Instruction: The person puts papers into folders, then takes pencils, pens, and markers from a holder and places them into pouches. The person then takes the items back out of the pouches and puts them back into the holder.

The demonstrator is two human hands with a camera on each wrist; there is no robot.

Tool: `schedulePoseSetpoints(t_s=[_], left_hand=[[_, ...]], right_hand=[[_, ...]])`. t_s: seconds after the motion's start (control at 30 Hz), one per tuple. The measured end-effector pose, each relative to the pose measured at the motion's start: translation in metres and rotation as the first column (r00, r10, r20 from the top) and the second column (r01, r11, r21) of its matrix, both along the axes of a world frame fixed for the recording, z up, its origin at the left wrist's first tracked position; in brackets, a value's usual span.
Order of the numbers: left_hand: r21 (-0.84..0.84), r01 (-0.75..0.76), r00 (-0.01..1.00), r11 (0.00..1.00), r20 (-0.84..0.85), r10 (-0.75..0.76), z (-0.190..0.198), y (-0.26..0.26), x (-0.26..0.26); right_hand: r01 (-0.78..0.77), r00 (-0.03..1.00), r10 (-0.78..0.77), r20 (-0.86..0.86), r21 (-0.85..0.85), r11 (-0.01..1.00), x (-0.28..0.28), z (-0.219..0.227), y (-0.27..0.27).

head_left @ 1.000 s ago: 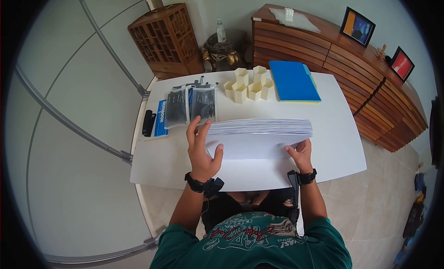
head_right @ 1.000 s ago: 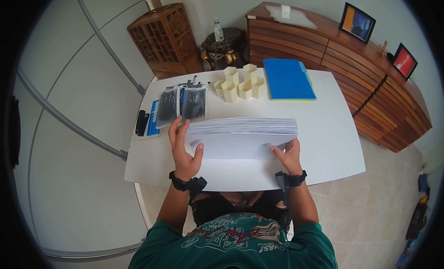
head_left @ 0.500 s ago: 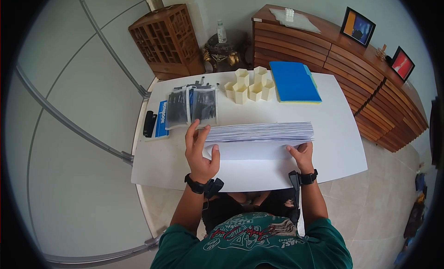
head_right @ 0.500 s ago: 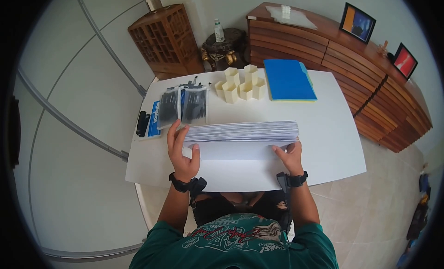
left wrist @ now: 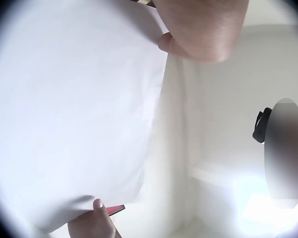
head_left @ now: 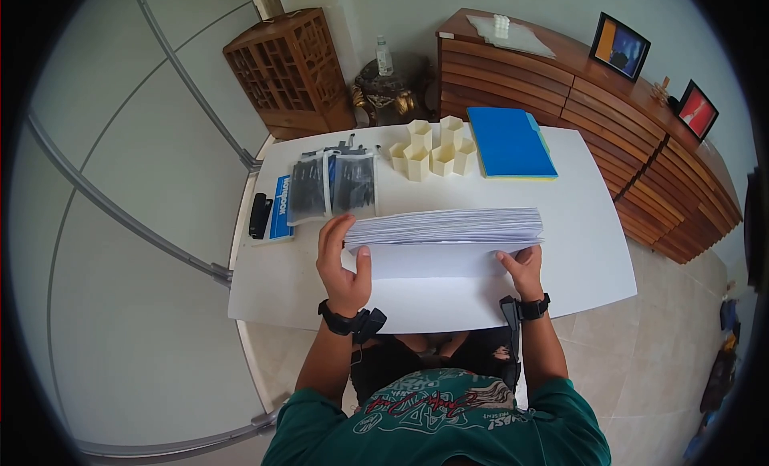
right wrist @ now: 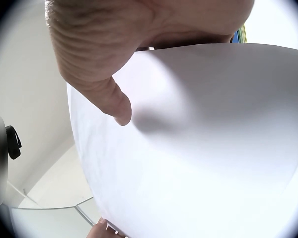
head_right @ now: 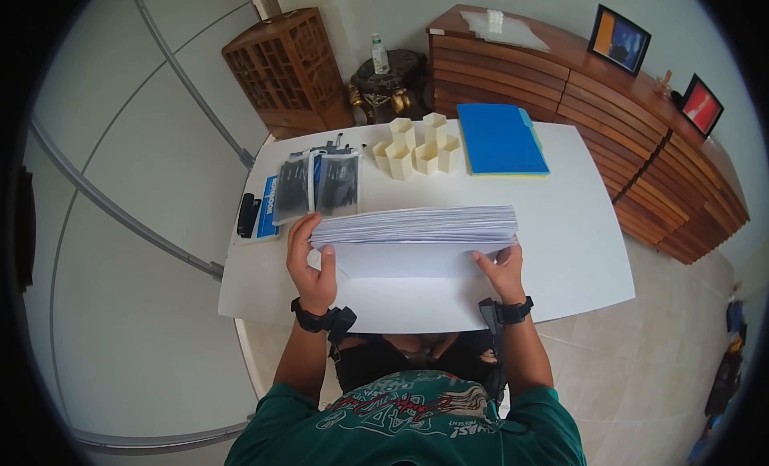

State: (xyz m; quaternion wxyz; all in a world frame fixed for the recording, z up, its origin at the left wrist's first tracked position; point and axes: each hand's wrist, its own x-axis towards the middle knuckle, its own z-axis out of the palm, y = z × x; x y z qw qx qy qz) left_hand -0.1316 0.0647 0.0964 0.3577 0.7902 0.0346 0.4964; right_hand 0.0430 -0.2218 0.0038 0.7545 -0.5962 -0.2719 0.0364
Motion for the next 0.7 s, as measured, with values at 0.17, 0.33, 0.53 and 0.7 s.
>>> schedulePoseSetpoints(t_s=[0.17,0.33,0.53,0.7], left_hand=[[-0.27,0.09,0.99,0.959,-0.079,-0.115,0.01,0.015,0.002],[-0.304,0.132,0.965,0.944,-0.179,-0.192,0.028,0.028,0.001],[-0.337,0.134,0.901,0.932,-0.351,-0.256,0.038,0.036,-0.004],[-0.372,0.137,0.883,0.918,-0.374,-0.283,0.045,0.038,-0.004]], right_hand=[[0.008,0.999,-0.009,-0.051,-0.028,1.0,-0.001,0.002,0.002],[0.02,0.997,-0.022,-0.073,-0.032,0.999,-0.004,0.006,0.003],[0.046,0.998,-0.047,-0.039,-0.02,0.999,-0.006,0.007,0.005],[0.05,0.998,-0.051,-0.046,-0.025,0.998,-0.004,0.005,0.004]])
